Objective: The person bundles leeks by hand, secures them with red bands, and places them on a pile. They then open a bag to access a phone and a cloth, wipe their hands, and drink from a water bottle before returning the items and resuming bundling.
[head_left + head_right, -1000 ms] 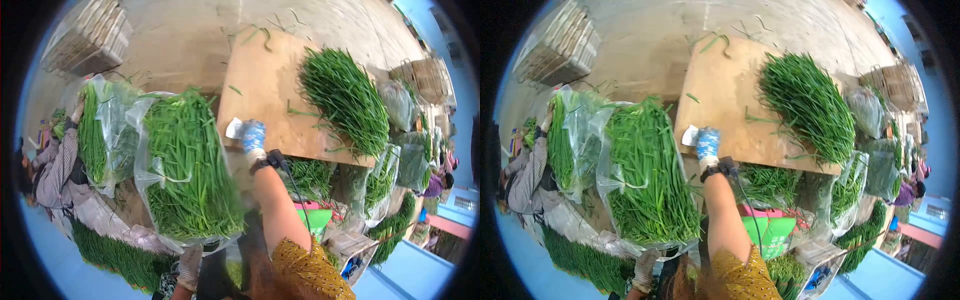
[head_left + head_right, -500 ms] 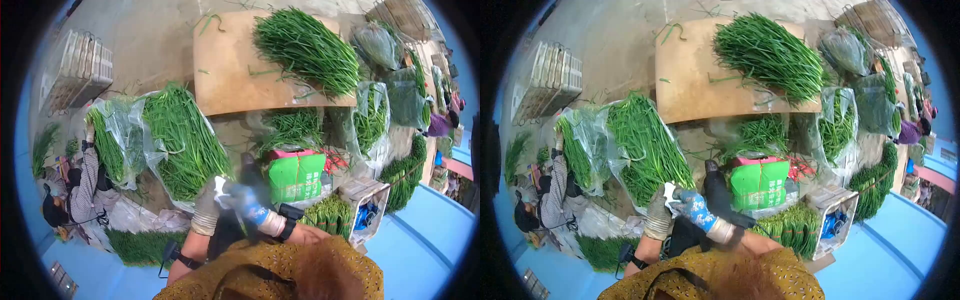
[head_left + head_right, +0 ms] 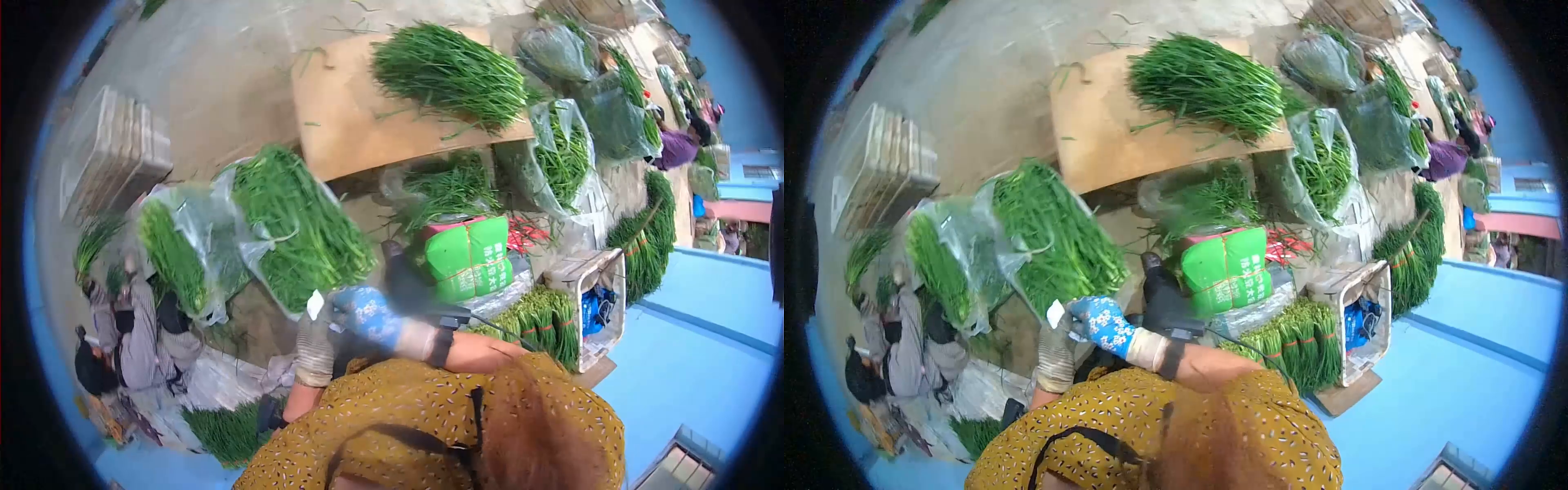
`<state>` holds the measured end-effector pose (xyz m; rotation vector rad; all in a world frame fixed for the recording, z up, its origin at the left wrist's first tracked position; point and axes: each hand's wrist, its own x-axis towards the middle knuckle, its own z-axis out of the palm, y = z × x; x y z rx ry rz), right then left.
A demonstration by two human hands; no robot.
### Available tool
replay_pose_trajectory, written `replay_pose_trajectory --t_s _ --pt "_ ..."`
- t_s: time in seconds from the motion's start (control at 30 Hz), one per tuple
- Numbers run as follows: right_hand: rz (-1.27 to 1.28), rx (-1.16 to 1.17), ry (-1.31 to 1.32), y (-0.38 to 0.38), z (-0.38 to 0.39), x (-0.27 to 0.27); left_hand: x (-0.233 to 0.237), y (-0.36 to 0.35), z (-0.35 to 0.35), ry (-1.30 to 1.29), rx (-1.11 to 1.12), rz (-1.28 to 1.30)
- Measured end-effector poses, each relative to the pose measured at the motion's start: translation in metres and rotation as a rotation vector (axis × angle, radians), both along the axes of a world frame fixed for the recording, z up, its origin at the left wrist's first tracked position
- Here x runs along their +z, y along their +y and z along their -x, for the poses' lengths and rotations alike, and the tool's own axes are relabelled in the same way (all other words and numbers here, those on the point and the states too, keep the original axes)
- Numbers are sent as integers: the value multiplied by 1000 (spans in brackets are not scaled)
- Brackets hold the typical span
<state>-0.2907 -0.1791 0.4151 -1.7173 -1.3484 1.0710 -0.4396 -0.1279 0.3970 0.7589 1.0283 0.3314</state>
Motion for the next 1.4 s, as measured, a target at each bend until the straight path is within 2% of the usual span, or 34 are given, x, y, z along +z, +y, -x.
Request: replay_pose_trajectory --t_s 0.07,0.13,0.17,0.2,0.23,0.27,0.4,0.43,0.53,0.63,0.67,0.7,0.73,0.77,0.8,0.87,0.9,0.93,1.0,1.03,1.07,1.1,1.13,1.17,1.27,1.33,1.4 --pt "140 -49 195 -7 28 11 15 3 37 -61 -23 35" --pt "184 -93 248 -9 62 13 25 -1 82 -61 -45 4" --pt "246 -136 417 -15 78 8 43 2 96 -7 -100 -72" --pt "164 -91 388 -14 85 25 66 5 107 54 -163 -132" --pt "281 -144 686 -22 99 1 71 2 122 146 -205 -225" --pt "368 -134 611 -18 109 31 75 0 136 244 -246 -315" --pt "387 -57 455 -28 138 25 69 -19 184 213 -266 -365" --pt "401 -45 419 -29 137 21 67 -24 183 214 -216 -338" --pt "482 -105 594 -14 139 32 52 -35 193 234 -83 -262" --pt "436 -150 682 0 139 30 73 -21 205 290 56 -213" --pt "446 -171 726 10 138 38 78 -21 207 286 172 -171" --pt "456 -188 611 19 142 40 80 -22 212 281 287 -131" --pt "269 -95 373 26 145 38 81 -22 219 276 395 -86" --pt "81 -5 130 33 148 36 73 -14 233 390 286 -63" --pt "-108 85 -120 40 150 38 68 -12 238 346 323 -41" --pt "-154 160 -107 48 174 56 68 -4 244 249 411 -4" --pt "-224 309 -106 57 186 63 63 1 253 335 279 -41" --pt "-192 553 -237 61 196 52 61 5 262 414 206 -91" --pt "-186 539 -10 65 237 17 54 23 274 528 11 -221" --pt "-260 400 -20 76 248 28 50 33 280 262 101 -169" --pt "-328 405 -79 85 258 9 52 50 282 158 155 -74" --pt "-145 365 118 95 270 12 85 73 276 -86 192 -6" --pt "30 287 304 105 281 16 27 77 314 -2 155 127" --pt "-36 375 -22 115 287 20 -19 89 349 107 -28 -110" --pt "-20 194 60 137 326 7 56 148 349 18 5 252" --pt "-30 68 154 139 339 5 32 168 372 -78 -70 255" --pt "341 -311 673 124 344 5 33 184 382 -104 -178 214"
